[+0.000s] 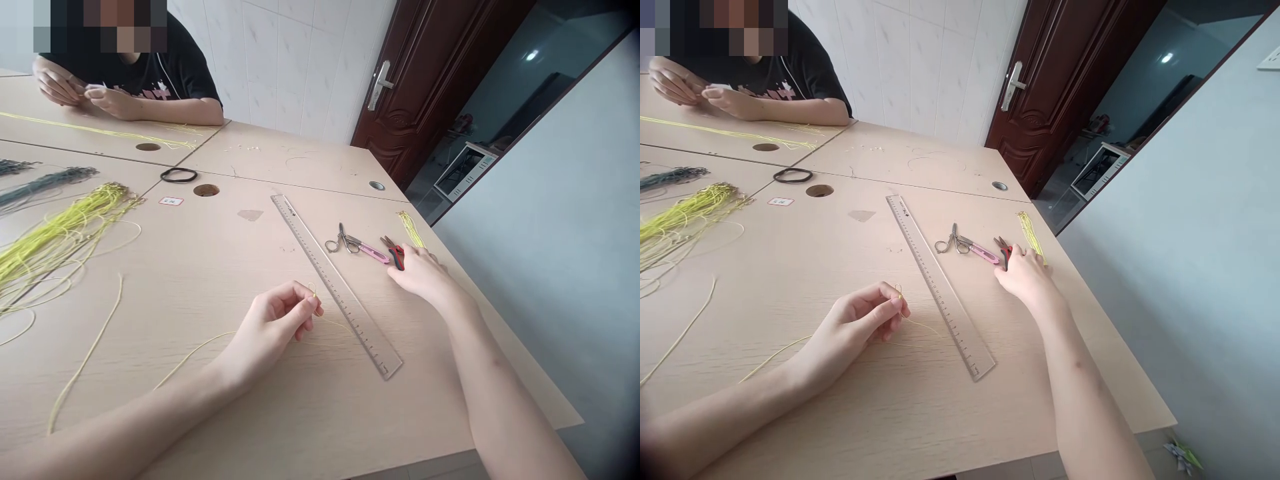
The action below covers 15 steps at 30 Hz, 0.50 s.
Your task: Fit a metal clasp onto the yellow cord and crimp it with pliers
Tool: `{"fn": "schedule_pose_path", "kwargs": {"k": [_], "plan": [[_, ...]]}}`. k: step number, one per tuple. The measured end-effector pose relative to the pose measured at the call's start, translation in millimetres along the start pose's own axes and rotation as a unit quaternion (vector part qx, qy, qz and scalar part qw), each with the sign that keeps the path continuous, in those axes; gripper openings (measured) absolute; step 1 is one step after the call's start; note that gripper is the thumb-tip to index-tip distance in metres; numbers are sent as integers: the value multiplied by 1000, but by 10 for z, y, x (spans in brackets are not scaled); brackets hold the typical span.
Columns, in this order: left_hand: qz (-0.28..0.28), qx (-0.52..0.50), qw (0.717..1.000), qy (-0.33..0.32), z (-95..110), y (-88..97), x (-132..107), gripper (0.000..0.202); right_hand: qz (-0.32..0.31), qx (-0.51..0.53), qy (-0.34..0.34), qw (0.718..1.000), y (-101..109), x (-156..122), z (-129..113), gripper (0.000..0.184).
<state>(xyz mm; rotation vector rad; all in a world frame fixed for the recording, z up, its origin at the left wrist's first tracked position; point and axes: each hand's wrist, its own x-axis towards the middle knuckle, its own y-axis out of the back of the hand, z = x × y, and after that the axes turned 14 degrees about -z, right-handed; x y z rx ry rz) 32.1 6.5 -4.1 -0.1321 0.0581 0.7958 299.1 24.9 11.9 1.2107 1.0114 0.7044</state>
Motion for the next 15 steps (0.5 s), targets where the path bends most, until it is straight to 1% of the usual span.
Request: {"fn": "schedule_pose_path", "kwargs": {"k": [4,8,12,15], "plan": [[-3,5,1000,-1,-13,7,-9,21,-6,-11,-15,1000,5,49,0,32],[2,25,1000,0,-14,16,-16,23,13,5,-13,1000,-3,90,12,32],[1,21,1000,-1,-10,15,-14,23,40,60,31,997,11,56,-49,25],[-3,-1,1000,-9,-25,11,-14,24,90,150,73,982,44,-1,-148,23]]}}
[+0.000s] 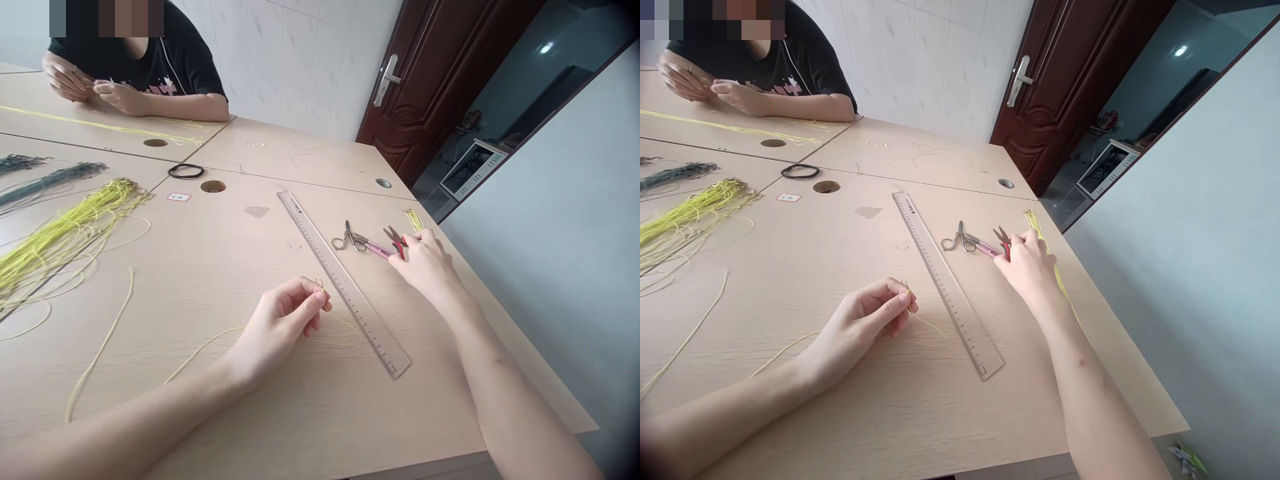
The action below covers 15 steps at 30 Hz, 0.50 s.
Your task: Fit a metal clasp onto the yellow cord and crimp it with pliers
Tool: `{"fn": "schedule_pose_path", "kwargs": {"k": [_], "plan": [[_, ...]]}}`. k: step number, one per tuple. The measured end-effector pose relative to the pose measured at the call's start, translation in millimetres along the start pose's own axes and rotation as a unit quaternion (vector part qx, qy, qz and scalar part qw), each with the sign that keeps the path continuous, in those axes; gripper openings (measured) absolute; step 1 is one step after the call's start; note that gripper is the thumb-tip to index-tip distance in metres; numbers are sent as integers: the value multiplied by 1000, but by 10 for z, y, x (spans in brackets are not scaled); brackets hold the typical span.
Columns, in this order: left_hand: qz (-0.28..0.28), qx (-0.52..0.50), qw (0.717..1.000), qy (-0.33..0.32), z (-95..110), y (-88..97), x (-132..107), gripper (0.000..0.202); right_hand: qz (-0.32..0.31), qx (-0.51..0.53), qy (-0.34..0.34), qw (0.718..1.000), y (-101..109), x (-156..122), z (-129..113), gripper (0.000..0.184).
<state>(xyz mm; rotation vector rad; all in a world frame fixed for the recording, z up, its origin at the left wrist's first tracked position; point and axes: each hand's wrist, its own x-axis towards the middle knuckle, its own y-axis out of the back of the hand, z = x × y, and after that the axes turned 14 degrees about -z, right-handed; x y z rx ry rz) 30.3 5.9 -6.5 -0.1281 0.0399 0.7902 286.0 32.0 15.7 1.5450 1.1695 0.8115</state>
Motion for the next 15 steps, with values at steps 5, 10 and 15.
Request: {"fn": "schedule_pose_path", "kwargs": {"k": [5,10,15], "plan": [[2,-10,1000,-16,-6,-6,3,25,13,255,61,965,-19,-67,-215,32],[5,-14,1000,-24,35,-14,17,25,-157,464,130,862,-28,-212,-376,53],[9,-21,999,-23,44,-18,23,23,-249,527,180,792,55,-347,-424,51]]}}
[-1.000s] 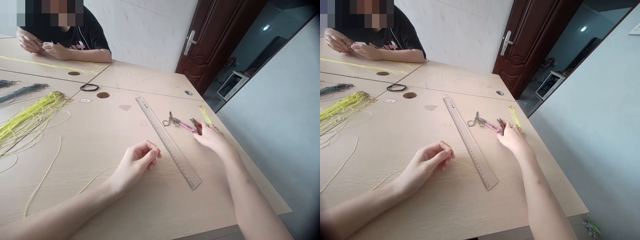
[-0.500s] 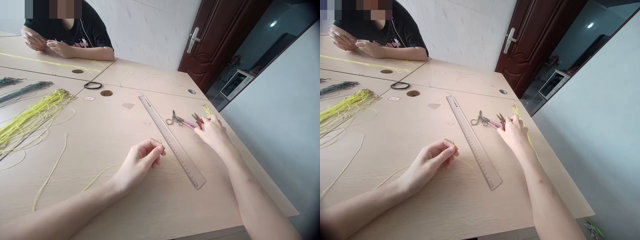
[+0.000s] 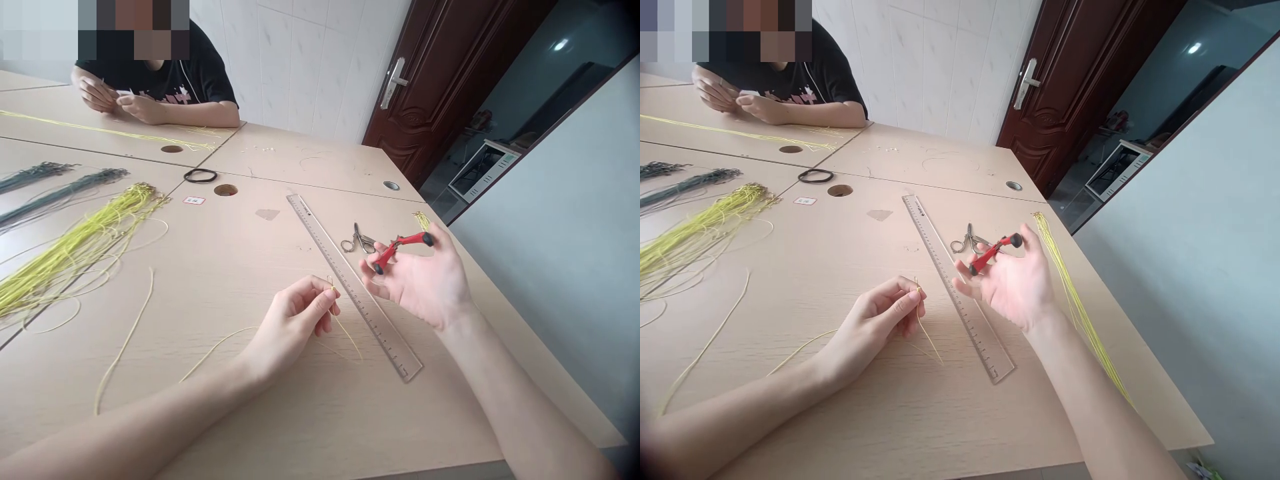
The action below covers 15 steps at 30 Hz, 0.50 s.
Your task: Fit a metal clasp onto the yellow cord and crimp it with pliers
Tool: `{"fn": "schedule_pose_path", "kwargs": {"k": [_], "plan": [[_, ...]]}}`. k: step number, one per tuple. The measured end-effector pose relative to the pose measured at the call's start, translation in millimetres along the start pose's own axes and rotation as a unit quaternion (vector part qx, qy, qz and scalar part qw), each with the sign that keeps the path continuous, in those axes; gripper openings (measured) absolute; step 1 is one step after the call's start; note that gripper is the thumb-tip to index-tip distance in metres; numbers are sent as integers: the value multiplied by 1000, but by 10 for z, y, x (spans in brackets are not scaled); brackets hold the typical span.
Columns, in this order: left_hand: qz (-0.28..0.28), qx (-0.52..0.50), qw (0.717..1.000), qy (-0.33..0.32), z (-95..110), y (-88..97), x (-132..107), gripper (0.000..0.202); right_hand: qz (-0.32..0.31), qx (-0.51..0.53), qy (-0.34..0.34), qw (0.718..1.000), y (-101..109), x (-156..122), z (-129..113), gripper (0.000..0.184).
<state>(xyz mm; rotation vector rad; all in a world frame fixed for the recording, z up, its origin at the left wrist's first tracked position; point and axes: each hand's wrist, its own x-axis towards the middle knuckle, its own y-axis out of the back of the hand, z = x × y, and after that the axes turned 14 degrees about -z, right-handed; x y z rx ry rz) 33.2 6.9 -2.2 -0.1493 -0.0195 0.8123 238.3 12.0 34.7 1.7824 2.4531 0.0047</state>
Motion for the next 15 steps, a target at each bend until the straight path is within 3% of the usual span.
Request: {"fn": "schedule_pose_path", "kwargs": {"k": [4,7,10,15], "plan": [[1,-4,1000,3,-19,2,2,23,5,-60,39,997,-77,-14,50,28],[0,-6,1000,3,-34,5,-2,24,50,-189,99,976,-158,-1,157,27],[0,-6,1000,0,-45,9,-4,26,73,-346,165,921,-198,8,232,19],[-3,-13,1000,-9,-74,18,7,26,18,-528,226,819,-140,15,262,10]]}}
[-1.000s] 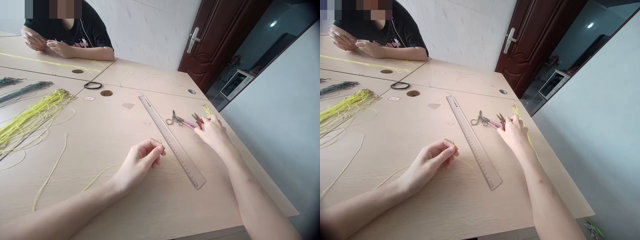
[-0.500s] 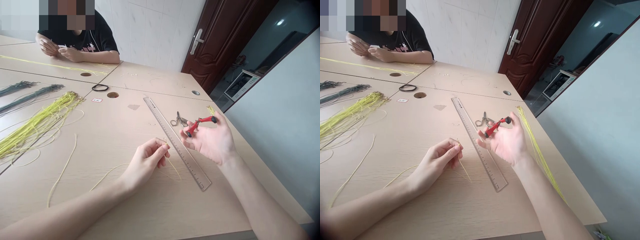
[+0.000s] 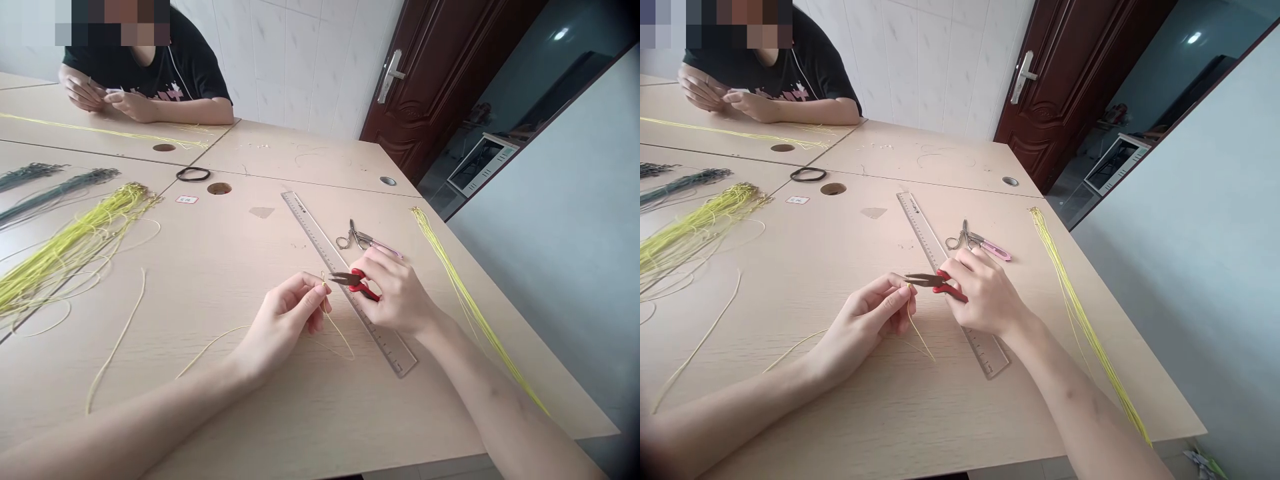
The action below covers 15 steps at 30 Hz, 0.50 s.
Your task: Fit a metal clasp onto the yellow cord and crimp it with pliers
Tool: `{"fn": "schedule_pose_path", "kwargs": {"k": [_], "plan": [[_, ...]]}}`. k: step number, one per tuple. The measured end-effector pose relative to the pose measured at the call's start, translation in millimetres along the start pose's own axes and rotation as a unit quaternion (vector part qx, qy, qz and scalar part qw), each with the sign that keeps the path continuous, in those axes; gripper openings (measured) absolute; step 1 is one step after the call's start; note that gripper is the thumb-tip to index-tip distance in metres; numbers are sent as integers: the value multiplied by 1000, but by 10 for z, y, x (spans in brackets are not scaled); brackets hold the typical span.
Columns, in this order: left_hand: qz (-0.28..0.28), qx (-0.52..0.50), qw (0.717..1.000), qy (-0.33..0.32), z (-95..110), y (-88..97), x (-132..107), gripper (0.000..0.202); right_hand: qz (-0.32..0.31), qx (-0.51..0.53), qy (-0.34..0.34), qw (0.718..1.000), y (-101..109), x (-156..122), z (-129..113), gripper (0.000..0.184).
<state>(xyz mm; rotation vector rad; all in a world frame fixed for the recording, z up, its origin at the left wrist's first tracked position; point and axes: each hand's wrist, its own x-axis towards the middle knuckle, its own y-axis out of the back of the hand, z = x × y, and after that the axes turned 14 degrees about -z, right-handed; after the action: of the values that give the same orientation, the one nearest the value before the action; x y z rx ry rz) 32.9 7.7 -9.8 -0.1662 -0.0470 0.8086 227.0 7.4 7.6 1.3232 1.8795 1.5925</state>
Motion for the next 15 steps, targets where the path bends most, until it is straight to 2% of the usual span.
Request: {"fn": "schedule_pose_path", "kwargs": {"k": [6,15], "plan": [[-2,-6,1000,-8,-22,8,-8,22,-20,-117,29,993,10,-5,61,3],[-3,1,1000,0,-10,11,-28,21,-15,-170,31,985,12,3,74,5]]}}
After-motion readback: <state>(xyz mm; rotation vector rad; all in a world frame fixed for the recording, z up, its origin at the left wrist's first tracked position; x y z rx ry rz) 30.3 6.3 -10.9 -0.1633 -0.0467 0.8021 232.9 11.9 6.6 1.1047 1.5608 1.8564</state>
